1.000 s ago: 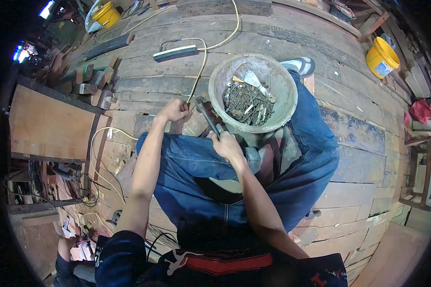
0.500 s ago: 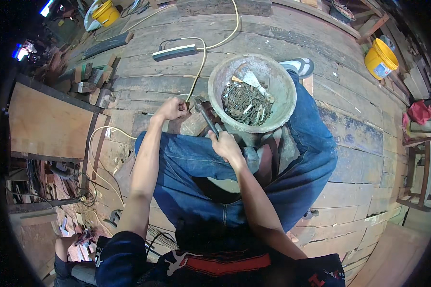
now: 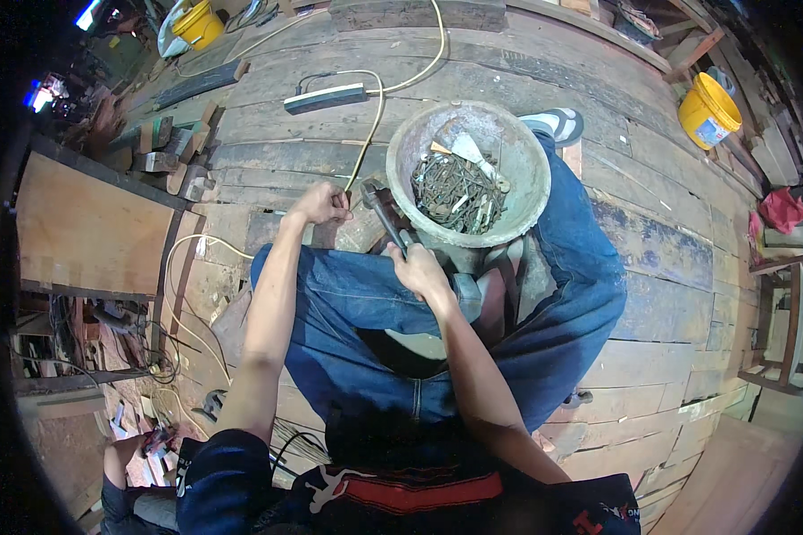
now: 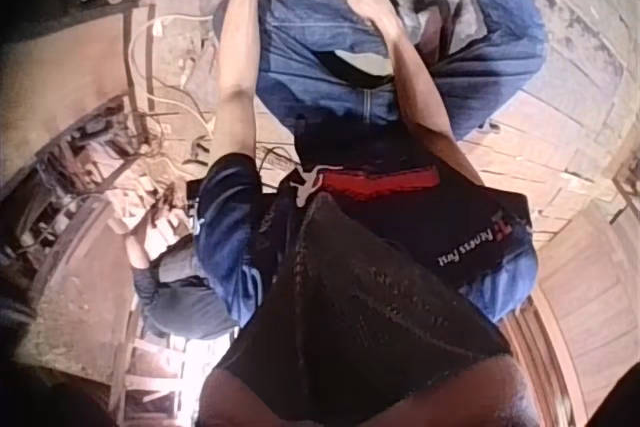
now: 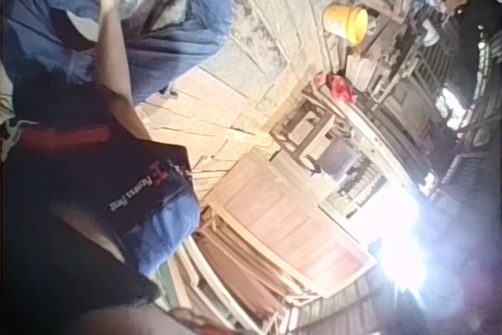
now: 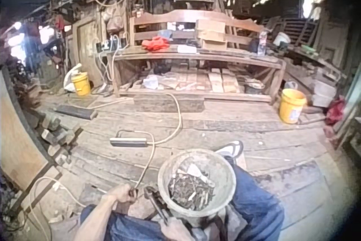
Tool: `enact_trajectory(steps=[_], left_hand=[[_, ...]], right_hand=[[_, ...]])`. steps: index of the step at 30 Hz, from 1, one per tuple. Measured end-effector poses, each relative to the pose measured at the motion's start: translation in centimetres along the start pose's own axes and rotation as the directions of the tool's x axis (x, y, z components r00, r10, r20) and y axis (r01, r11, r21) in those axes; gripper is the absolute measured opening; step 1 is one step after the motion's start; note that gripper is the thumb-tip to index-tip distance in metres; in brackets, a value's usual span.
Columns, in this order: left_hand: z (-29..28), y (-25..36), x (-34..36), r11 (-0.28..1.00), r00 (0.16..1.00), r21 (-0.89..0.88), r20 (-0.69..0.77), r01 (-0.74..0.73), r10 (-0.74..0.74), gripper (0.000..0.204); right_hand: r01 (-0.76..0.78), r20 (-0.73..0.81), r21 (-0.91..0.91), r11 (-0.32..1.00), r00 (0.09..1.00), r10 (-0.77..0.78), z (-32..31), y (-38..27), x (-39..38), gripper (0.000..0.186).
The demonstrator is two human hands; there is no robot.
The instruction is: Using a hammer and a pair of pliers to straighten bent nails on a wooden floor.
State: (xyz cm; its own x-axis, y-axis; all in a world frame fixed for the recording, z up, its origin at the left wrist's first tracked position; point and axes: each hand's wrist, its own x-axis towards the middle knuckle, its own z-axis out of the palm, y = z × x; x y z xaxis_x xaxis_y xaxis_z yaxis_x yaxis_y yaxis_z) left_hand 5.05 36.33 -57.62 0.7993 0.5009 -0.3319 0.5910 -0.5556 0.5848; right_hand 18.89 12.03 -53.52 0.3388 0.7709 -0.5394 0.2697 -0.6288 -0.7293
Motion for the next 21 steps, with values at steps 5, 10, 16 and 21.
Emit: enact_trajectory(steps=[5, 10, 16, 21], left_hand=[[0.4, -0.5, 0.1, 1.000, 0.999, -0.030, -0.035, -0.003, 0.002, 0.018], [0.4, -0.9, 0.2, 0.989, 0.994, 0.146, -0.114, 0.018, -0.001, 0.018], [0.5, -1.2, 0.2, 0.995, 0.987, 0.094, -0.148, -0.047, 0.060, 0.018], [0.5, -1.4, 0.4, 0.993, 0.984, 0.107, -0.159, -0.058, 0.075, 0.016]], right_hand=[[-0.012, -0.002, 0.013, 1.000, 1.000, 0.012, 0.0, 0.3, 0.2, 0.058], [-0.002, -0.003, 0.040, 0.999, 1.000, 0.002, 0.0, 0.7, 0.4, 0.058], [-0.002, 0.006, 0.044, 0.999, 1.000, 0.001, 0.0, 0.7, 0.4, 0.059], [-0.010, 0.018, 0.055, 0.998, 1.000, 0.009, -0.2, 0.5, 0.2, 0.060]])
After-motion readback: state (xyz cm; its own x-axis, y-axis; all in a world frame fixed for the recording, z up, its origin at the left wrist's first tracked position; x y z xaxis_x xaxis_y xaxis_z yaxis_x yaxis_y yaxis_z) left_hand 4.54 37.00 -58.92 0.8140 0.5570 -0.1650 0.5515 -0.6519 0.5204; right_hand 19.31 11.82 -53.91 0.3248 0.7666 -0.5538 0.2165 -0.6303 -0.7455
